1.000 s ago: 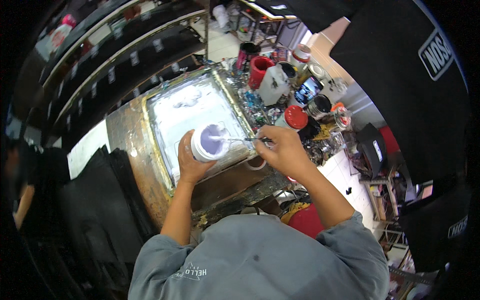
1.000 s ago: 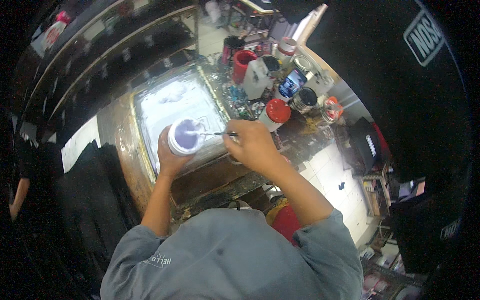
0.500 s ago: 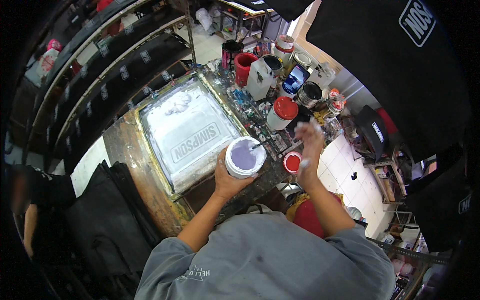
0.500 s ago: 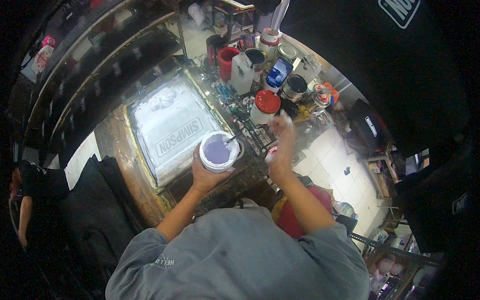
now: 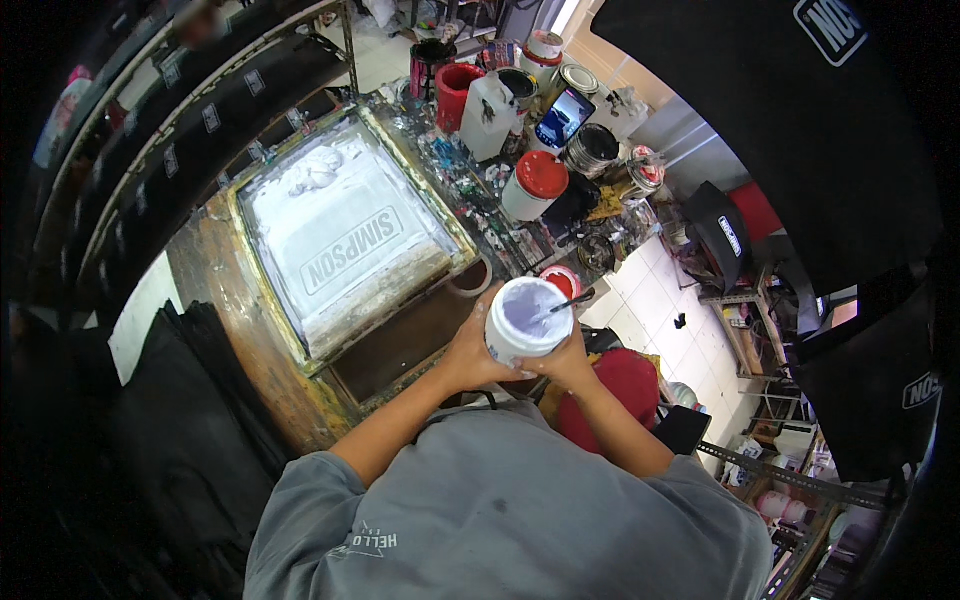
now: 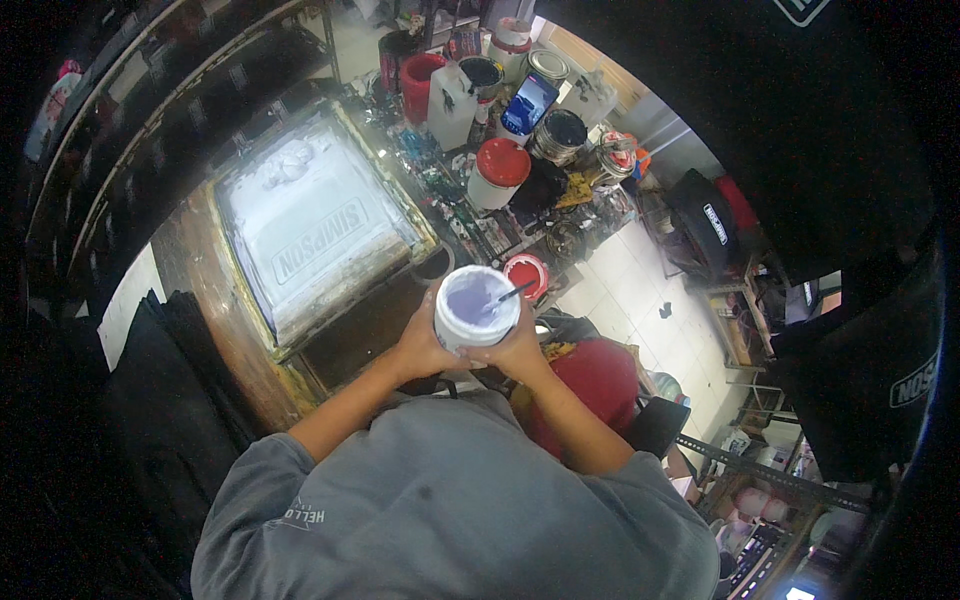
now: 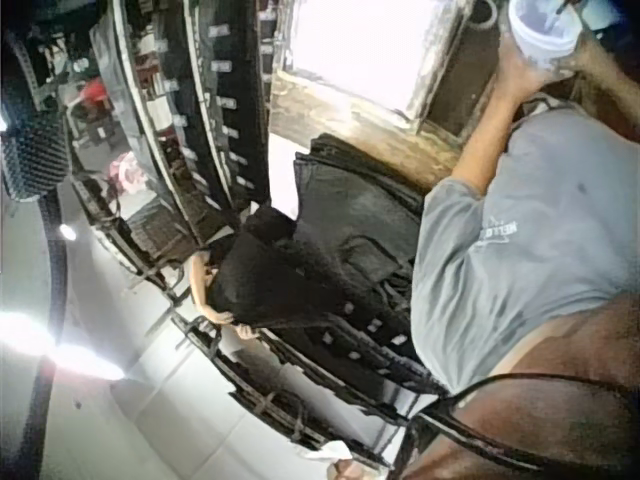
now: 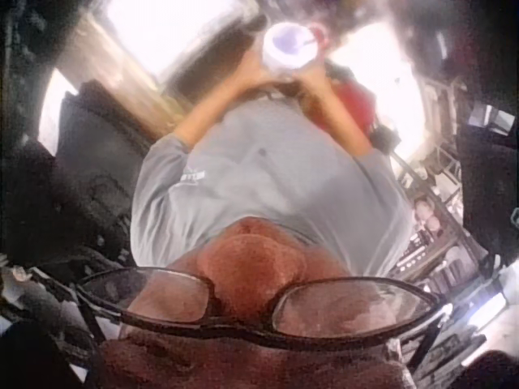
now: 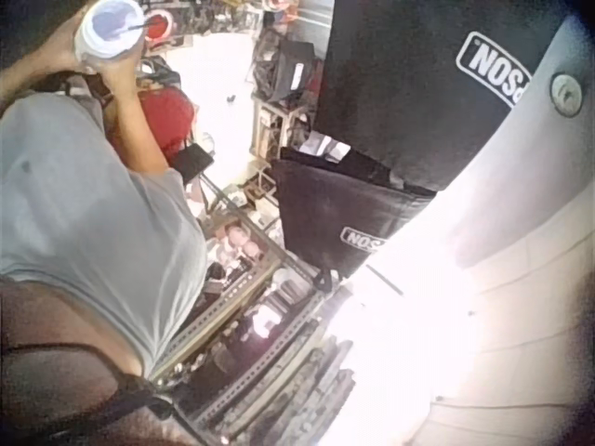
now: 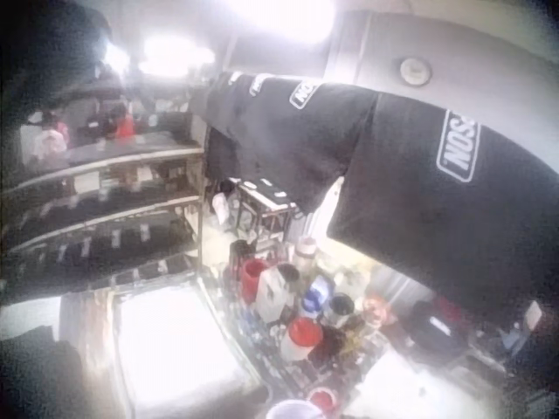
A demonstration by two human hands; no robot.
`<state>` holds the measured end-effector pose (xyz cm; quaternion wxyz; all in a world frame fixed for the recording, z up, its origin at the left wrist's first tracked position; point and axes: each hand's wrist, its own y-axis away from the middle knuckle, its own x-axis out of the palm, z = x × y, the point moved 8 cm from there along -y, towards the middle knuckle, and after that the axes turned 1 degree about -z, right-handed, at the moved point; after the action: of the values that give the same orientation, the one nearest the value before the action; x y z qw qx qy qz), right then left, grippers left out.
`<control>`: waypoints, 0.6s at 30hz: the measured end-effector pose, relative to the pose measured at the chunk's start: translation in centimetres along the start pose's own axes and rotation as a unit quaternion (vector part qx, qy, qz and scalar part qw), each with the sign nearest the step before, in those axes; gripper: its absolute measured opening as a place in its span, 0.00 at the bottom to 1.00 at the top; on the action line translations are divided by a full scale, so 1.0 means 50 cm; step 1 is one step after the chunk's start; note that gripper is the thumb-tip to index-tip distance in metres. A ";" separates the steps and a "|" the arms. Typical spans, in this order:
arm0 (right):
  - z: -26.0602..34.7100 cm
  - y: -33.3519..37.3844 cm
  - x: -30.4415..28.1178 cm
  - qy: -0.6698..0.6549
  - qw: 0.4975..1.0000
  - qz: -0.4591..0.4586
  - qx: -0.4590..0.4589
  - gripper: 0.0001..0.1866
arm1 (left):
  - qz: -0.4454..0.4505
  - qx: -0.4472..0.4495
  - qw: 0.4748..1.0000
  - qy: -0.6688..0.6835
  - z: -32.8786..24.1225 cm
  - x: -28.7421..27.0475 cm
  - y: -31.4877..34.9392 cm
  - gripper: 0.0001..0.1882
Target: The person screen prints logos onto black bags by placing the bags on a platen, lowering a screen, and using a squeegee to apply white ink. The person also stirs the white ink in a container and adds it to the screen.
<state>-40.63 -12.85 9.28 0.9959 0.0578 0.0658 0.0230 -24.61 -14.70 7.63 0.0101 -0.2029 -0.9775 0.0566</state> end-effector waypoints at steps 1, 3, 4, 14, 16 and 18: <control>-0.006 -0.002 -0.012 -0.007 1.000 -0.014 0.019 0.58 | -0.010 -0.005 0.999 -0.031 -0.003 -0.002 -0.002 0.71; -0.055 -0.032 -0.044 -0.075 0.995 -0.040 0.056 0.51 | -0.029 -0.017 0.995 -0.093 -0.017 -0.008 -0.001 0.76; -0.062 -0.057 -0.065 -0.083 0.992 -0.075 0.065 0.50 | -0.001 -0.061 0.990 -0.124 -0.020 -0.013 0.007 0.76; -0.198 -0.273 -0.165 0.110 0.935 -0.337 -0.035 0.55 | 0.002 -0.336 0.942 -0.029 0.185 -0.151 0.382 0.40; -0.231 -0.274 -0.165 0.133 0.916 -0.378 -0.029 0.59 | -0.059 -0.360 0.931 0.012 0.196 -0.176 0.440 0.38; -0.239 -0.277 -0.160 0.153 0.907 -0.391 -0.034 0.64 | -0.119 -0.369 0.921 0.042 0.204 -0.194 0.482 0.33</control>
<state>-49.63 -25.68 -3.10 0.9041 -0.0104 0.2337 -0.3576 -6.62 2.33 -5.22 -0.0173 -0.0765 -0.9448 -0.3180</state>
